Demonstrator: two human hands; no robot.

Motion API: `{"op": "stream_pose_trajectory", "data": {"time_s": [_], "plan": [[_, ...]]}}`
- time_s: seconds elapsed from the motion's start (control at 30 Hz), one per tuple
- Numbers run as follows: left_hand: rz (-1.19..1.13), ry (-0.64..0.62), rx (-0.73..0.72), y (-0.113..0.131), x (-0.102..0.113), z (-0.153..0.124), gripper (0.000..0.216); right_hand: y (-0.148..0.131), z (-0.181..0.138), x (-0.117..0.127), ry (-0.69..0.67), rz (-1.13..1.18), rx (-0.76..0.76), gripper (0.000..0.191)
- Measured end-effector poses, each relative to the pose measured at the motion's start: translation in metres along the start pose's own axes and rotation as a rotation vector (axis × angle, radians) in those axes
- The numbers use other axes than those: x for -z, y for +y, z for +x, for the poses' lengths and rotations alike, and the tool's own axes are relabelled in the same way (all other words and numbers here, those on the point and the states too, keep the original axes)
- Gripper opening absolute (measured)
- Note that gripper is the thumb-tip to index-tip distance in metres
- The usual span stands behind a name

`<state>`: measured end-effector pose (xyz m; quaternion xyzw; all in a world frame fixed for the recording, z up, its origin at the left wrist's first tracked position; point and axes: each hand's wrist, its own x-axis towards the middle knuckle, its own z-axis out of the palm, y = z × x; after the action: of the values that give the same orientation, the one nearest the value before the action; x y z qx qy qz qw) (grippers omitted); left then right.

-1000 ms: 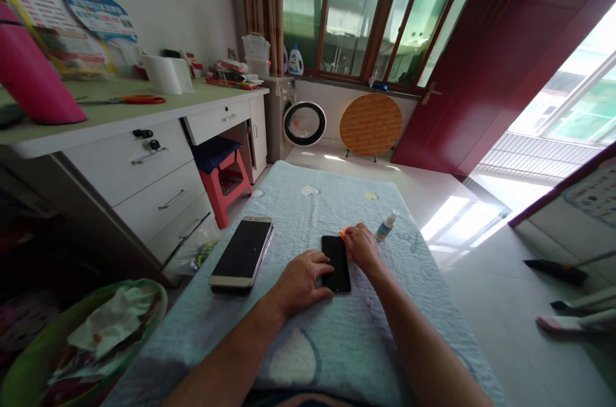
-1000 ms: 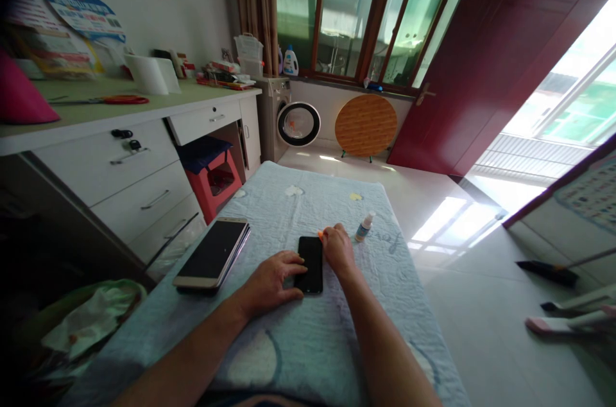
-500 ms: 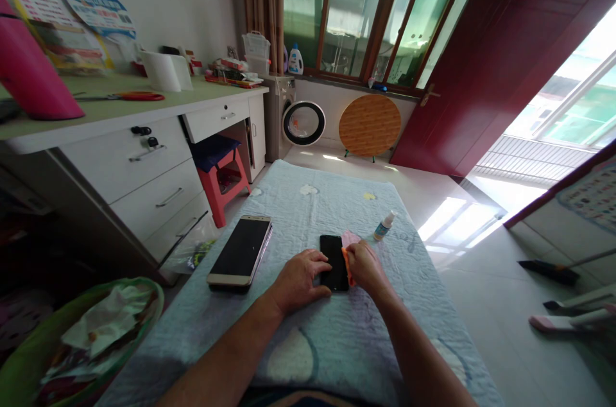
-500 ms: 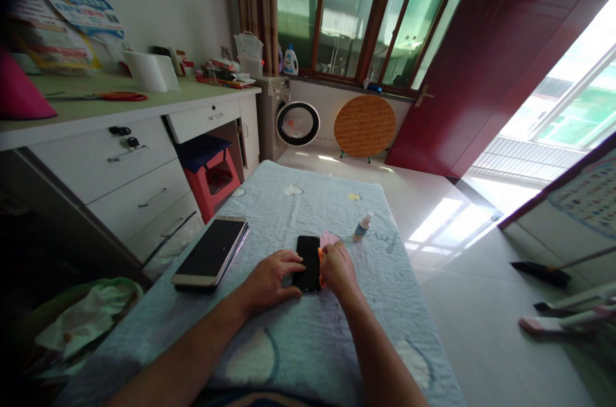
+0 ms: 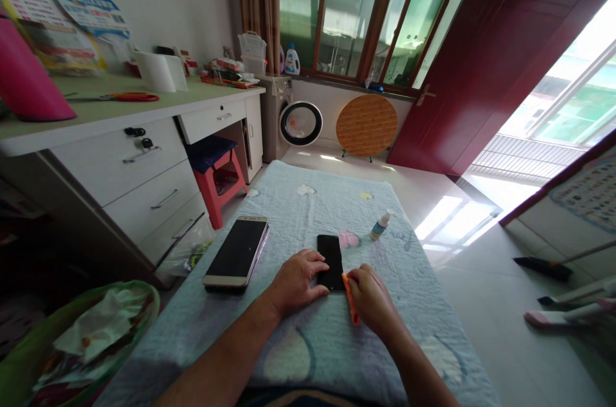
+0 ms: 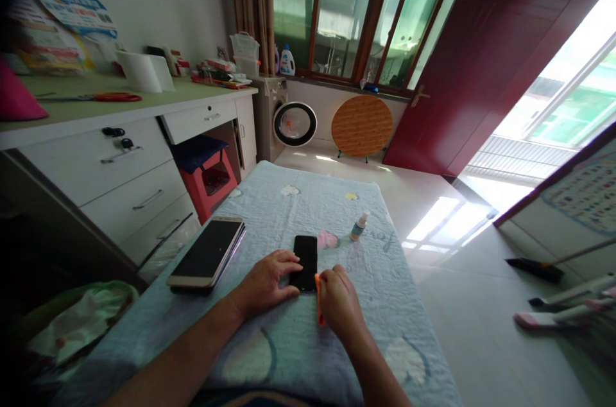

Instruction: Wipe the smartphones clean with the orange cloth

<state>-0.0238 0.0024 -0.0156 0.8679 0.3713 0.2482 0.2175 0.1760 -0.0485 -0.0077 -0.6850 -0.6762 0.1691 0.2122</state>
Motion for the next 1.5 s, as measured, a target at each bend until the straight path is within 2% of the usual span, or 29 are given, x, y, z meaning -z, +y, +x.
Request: {"op": "stream_pose_trajectory", "data": {"time_s": [0.13,0.27,0.37,0.47,0.63,0.77,0.9,1.1,1.27,1.5], "plan": [[0.044,-0.003,0.007,0.003,-0.001,-0.002,0.042,-0.007,-0.016,0.007,-0.078,0.044,0.008,0.026],[0.135,-0.017,-0.023,0.013,-0.002,-0.007,0.028,-0.016,-0.019,0.018,-0.151,0.111,0.059,0.023],[0.216,-0.031,-0.067,0.018,-0.006,-0.013,0.013,-0.02,-0.011,0.02,-0.068,0.141,0.098,0.027],[0.302,-0.007,-0.1,0.019,-0.012,-0.021,0.012,-0.02,-0.002,0.013,0.037,0.117,0.175,0.026],[0.319,0.021,-0.143,0.02,-0.014,-0.027,0.018,-0.015,0.01,-0.001,-0.006,-0.023,0.272,0.022],[0.351,0.062,-0.203,0.026,-0.016,-0.03,0.025,-0.007,0.031,-0.002,-0.007,-0.085,0.268,0.021],[0.334,0.091,-0.232,0.027,-0.02,-0.033,0.031,0.0,0.066,0.0,0.004,-0.13,0.242,0.023],[0.3,0.077,-0.225,0.022,-0.02,-0.029,0.024,0.003,0.111,-0.002,-0.052,-0.194,0.164,0.025],[0.27,0.058,-0.223,0.022,-0.019,-0.025,0.015,-0.004,0.125,-0.003,-0.121,-0.229,0.199,0.025],[0.287,0.068,-0.234,0.019,-0.022,-0.023,0.015,-0.024,0.138,-0.013,-0.216,-0.257,0.279,0.026]]}}
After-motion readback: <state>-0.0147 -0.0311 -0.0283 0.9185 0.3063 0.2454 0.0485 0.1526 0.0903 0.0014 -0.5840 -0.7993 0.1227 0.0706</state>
